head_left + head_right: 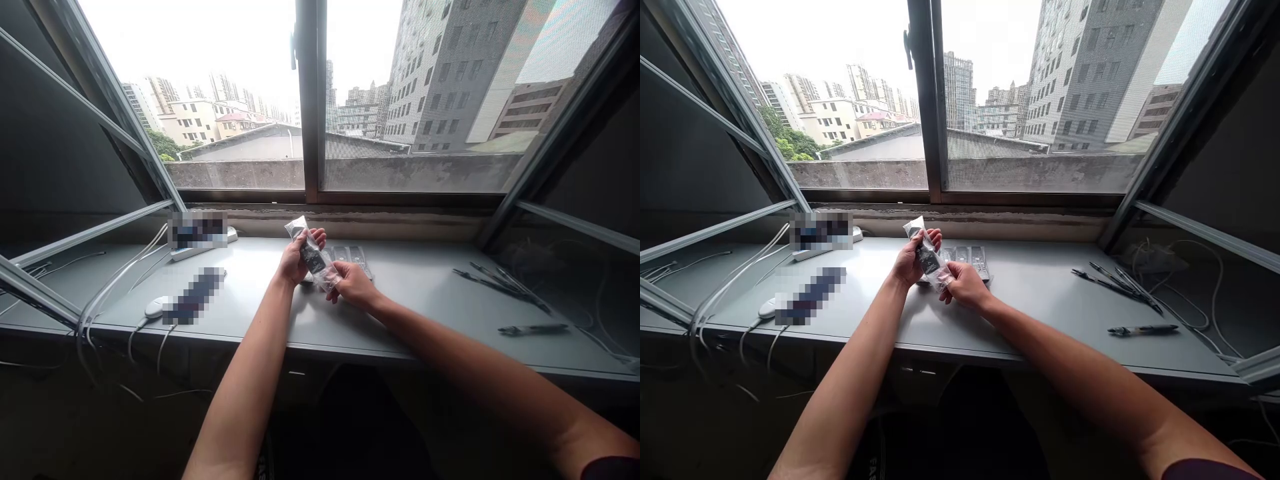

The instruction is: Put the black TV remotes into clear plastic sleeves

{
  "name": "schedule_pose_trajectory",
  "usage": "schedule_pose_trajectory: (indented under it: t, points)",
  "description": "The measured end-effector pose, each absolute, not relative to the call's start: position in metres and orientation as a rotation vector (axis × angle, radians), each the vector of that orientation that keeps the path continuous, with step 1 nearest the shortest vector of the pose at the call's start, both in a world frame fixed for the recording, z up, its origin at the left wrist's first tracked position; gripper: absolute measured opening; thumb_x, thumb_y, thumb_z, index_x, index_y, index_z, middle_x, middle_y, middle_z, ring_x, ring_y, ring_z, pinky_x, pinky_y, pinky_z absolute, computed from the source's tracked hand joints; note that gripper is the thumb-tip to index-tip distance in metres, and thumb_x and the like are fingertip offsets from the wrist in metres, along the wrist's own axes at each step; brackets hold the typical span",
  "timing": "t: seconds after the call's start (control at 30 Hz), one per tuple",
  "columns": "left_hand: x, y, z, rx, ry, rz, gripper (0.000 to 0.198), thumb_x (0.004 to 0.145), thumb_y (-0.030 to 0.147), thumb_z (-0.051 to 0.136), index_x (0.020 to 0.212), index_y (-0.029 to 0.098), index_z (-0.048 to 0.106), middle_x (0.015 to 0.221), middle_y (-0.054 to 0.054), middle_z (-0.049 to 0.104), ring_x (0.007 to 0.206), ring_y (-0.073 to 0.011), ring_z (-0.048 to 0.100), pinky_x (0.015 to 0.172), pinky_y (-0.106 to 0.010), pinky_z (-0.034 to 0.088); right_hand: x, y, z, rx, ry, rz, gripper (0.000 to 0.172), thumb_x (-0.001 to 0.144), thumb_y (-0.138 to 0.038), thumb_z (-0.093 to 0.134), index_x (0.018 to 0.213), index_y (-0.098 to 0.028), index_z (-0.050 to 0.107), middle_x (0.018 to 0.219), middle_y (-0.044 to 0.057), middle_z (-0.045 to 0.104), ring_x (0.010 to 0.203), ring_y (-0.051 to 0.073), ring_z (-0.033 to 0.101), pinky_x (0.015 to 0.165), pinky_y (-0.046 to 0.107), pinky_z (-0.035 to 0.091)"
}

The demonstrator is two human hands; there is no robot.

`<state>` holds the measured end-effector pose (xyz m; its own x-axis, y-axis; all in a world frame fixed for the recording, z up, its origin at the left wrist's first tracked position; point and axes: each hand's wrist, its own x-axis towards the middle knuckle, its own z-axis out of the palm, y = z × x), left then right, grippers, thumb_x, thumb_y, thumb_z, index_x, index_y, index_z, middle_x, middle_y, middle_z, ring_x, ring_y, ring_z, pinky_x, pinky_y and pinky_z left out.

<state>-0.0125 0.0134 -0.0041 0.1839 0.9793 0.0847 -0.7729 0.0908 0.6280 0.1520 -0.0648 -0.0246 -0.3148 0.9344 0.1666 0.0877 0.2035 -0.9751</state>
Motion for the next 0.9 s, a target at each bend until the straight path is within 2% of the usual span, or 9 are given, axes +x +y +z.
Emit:
schedule_pose_trajectory:
  t: [0.1,0.27,0.37,0.5,0.63,0.8,0.9]
  points:
    - [-0.012,0.013,-0.005,0.657,0.419,1.298,0.028,0.106,0.025,0.062,0.128,0.009,0.07,0.121,-0.019,0.078,0.108,-0.0222,0.078,0.111,-0.036,0.055,0.15,-0.067,-0.022,-0.904,-1.64,1.308,0.013,0.088,-0.029,0.072,0.095,-0.019,0.067,0.069,0.002,0.075,0.06,0.02,0.074,0.051,0.027,0.061]
    - [-0.014,0.015,-0.006,0.651,0.402,1.325,0.027,0.104,0.021,0.062,0.128,0.009,0.07,0.123,-0.018,0.078,0.111,-0.0218,0.077,0.113,-0.036,0.054,0.15,-0.067,-0.022,-0.877,-1.675,1.34,0.012,0.089,-0.028,0.066,0.082,-0.018,0.066,0.07,0.003,0.074,0.056,0.017,0.072,0.052,0.026,0.061]
    - [-0.018,0.019,-0.005,0.571,0.385,1.429,0.024,0.105,0.021,0.059,0.122,0.01,0.071,0.121,-0.016,0.079,0.107,-0.0196,0.078,0.112,-0.033,0.055,0.153,-0.066,-0.024,-0.926,-1.673,1.338,0.007,0.085,-0.023,0.067,0.085,-0.017,0.07,0.068,0.001,0.073,0.051,0.015,0.07,0.047,0.025,0.058]
    - [-0.025,0.022,-0.002,0.449,0.378,1.618,0.025,0.107,0.019,0.053,0.121,0.011,0.071,0.115,-0.012,0.08,0.103,-0.0168,0.079,0.11,-0.03,0.056,0.153,-0.066,-0.024,-0.99,-1.676,1.318,0.009,0.085,-0.025,0.068,0.085,-0.017,0.071,0.065,0.001,0.072,0.045,0.016,0.068,0.038,0.023,0.053]
    - [-0.025,0.021,0.002,0.387,0.359,1.623,0.029,0.109,0.018,0.049,0.131,0.012,0.068,0.119,-0.012,0.08,0.105,-0.0164,0.079,0.108,-0.03,0.058,0.151,-0.069,-0.021,-1.005,-1.629,1.338,0.016,0.085,-0.032,0.077,0.086,-0.017,0.07,0.062,0.001,0.071,0.049,0.018,0.07,0.044,0.026,0.058]
    - [-0.021,0.018,0.005,0.378,0.327,1.576,0.029,0.111,0.02,0.049,0.134,0.012,0.066,0.119,-0.013,0.079,0.105,-0.0167,0.079,0.108,-0.03,0.058,0.15,-0.07,-0.022,-0.963,-1.672,1.387,0.033,0.087,-0.047,0.083,0.099,-0.019,0.07,0.066,0.002,0.074,0.053,0.019,0.072,0.049,0.027,0.06]
    - [-0.019,0.016,0.005,0.404,0.334,1.543,0.03,0.111,0.02,0.049,0.136,0.013,0.065,0.122,-0.014,0.079,0.108,-0.0174,0.078,0.109,-0.031,0.058,0.15,-0.07,-0.023,-0.934,-1.7,1.395,0.041,0.09,-0.059,0.077,0.092,-0.019,0.069,0.071,0.004,0.076,0.053,0.018,0.072,0.048,0.026,0.059]
